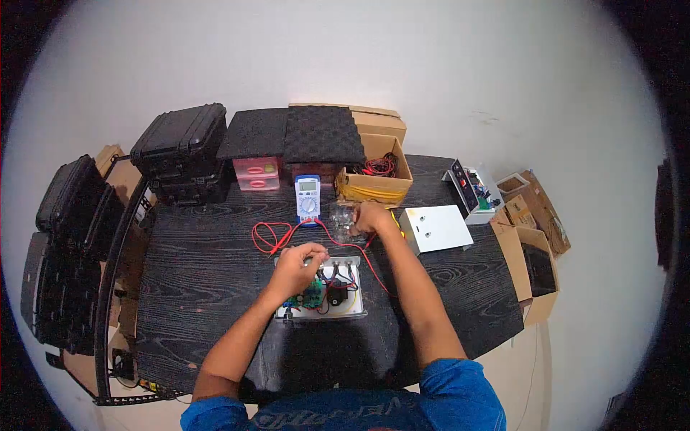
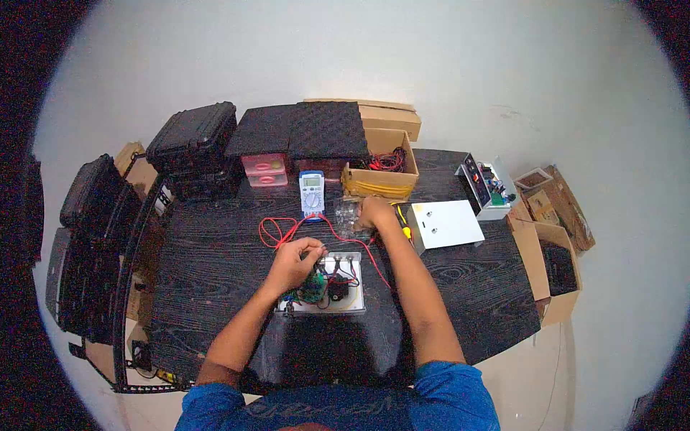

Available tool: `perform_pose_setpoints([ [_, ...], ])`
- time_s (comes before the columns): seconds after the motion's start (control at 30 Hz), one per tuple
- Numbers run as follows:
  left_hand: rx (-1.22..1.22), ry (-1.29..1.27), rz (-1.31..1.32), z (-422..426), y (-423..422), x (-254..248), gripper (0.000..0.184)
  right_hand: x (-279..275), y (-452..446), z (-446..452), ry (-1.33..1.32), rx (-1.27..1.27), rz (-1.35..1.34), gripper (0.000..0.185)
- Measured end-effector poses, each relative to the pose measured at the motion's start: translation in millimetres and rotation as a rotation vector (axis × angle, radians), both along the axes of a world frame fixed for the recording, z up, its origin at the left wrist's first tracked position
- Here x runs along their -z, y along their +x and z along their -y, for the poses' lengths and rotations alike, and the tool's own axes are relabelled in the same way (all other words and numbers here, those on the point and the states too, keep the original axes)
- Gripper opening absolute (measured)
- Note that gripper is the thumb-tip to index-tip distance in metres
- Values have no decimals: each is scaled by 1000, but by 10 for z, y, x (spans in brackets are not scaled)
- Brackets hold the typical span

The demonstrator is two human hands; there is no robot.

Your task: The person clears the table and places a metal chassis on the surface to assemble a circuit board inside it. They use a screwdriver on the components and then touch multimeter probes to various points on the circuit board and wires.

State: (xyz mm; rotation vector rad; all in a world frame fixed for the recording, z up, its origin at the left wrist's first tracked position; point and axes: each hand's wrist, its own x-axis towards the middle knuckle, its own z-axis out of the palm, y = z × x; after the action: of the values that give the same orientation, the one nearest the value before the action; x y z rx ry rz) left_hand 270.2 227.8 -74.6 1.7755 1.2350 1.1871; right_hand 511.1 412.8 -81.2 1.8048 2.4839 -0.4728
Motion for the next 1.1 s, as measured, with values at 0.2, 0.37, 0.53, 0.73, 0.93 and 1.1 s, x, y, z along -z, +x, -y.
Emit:
perform_pose_setpoints([
  [0.2,1,-45,-2,-24,-26,20,22,192,175,-246,33,-36,-46,25],
  [0.37,-6,-43,-17,0,-28,-41,22,-378,160,-80,-347,107,-159,42],
  [0.53,-5,-19,-13,-29,-38,16,22,-200,245,-320,-355,125,-141,30],
  [0.73,6,-32,4,-34,-36,36,22,-165,166,-196,-82,25,-105,30],
  [0.93,-1,-49,-22,-21,-42,-2,22,29,181,-32,183,18,-206,26],
  [1.1,11,-59,-2,-24,-45,0,22,-154,116,171,475,91,-129,17],
])
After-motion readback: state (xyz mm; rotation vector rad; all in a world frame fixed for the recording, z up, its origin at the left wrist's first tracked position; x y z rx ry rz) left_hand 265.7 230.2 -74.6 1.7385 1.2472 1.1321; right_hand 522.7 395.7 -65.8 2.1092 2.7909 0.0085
